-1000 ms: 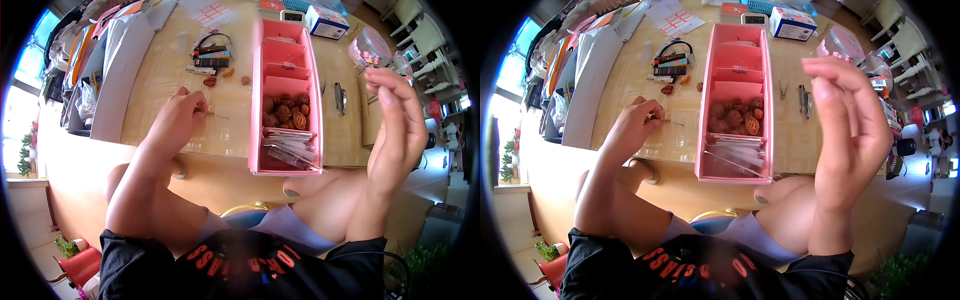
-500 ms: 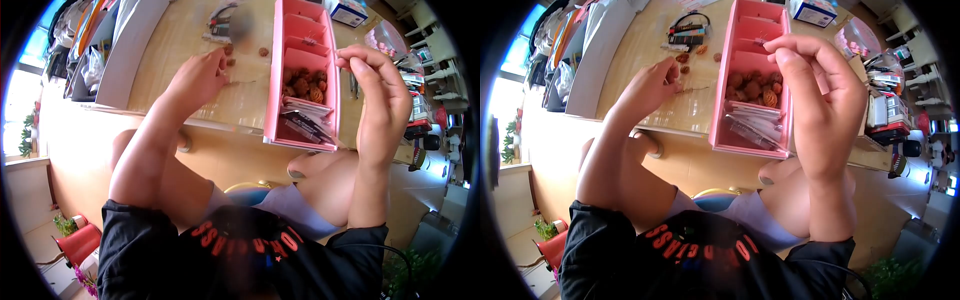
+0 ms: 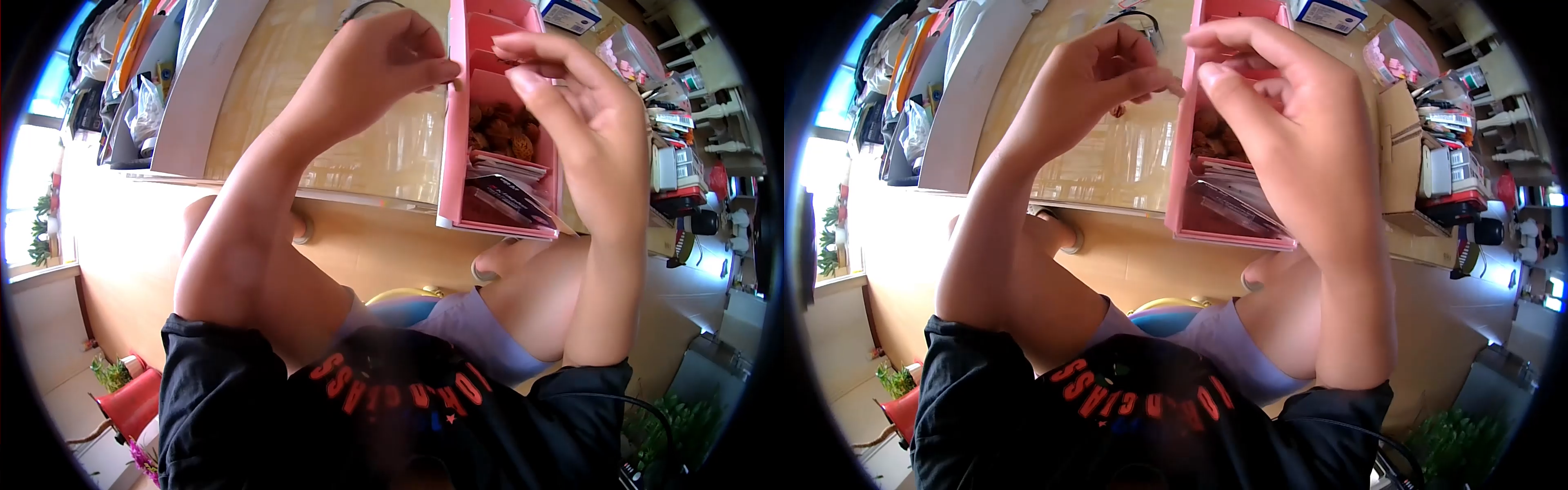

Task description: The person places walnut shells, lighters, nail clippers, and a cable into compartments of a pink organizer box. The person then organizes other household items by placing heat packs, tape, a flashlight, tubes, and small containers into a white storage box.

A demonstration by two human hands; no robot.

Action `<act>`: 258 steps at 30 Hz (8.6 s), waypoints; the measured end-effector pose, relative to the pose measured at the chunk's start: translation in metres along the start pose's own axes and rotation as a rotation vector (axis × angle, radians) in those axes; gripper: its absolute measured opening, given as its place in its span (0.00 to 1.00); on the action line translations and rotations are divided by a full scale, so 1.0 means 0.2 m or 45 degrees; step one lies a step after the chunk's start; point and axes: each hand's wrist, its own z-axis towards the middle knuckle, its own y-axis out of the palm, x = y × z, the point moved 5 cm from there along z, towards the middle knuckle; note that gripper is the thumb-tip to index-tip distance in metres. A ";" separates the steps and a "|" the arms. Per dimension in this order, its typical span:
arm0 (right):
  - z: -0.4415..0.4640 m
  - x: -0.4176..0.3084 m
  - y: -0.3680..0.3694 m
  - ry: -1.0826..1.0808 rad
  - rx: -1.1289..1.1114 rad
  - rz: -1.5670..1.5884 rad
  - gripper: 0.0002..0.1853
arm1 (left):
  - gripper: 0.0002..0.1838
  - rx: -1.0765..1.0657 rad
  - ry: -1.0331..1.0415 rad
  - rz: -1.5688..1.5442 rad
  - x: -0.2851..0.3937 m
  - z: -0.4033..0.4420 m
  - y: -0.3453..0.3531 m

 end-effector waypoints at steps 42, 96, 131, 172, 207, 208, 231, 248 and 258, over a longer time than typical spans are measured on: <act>0.01 0.06 0.11 -0.126 -0.147 -0.007 0.14 | 0.18 -0.162 -0.027 -0.727 0.05 -0.06 0.08; 0.08 0.26 -0.32 0.214 0.000 -0.519 0.13 | 0.13 0.080 0.577 0.885 -0.30 0.11 0.16; 0.05 0.38 -0.18 0.028 -0.253 -0.644 0.12 | 0.30 -0.172 -0.098 1.126 -0.14 -0.06 -0.06; 0.10 0.34 -0.16 0.063 0.009 -0.497 0.12 | 0.14 0.076 -0.085 0.639 -0.06 0.01 -0.08; 0.07 0.23 -0.12 0.099 0.113 -0.440 0.12 | 0.07 -0.205 -0.010 0.948 -0.30 0.05 -0.07; 0.07 0.22 -0.13 0.142 0.086 -0.446 0.12 | 0.07 -0.217 -0.073 0.876 -0.30 0.05 -0.06; 0.09 0.29 -0.16 0.162 0.104 -0.618 0.12 | 0.09 0.177 -0.102 1.061 -0.28 0.12 -0.33; 0.12 0.39 -0.19 0.093 0.142 -0.497 0.13 | 0.16 -0.009 -0.204 1.089 -0.38 0.09 -0.23; 0.12 0.31 -0.10 -0.174 0.159 -0.289 0.12 | 0.15 0.283 0.164 0.711 -0.08 0.06 -0.09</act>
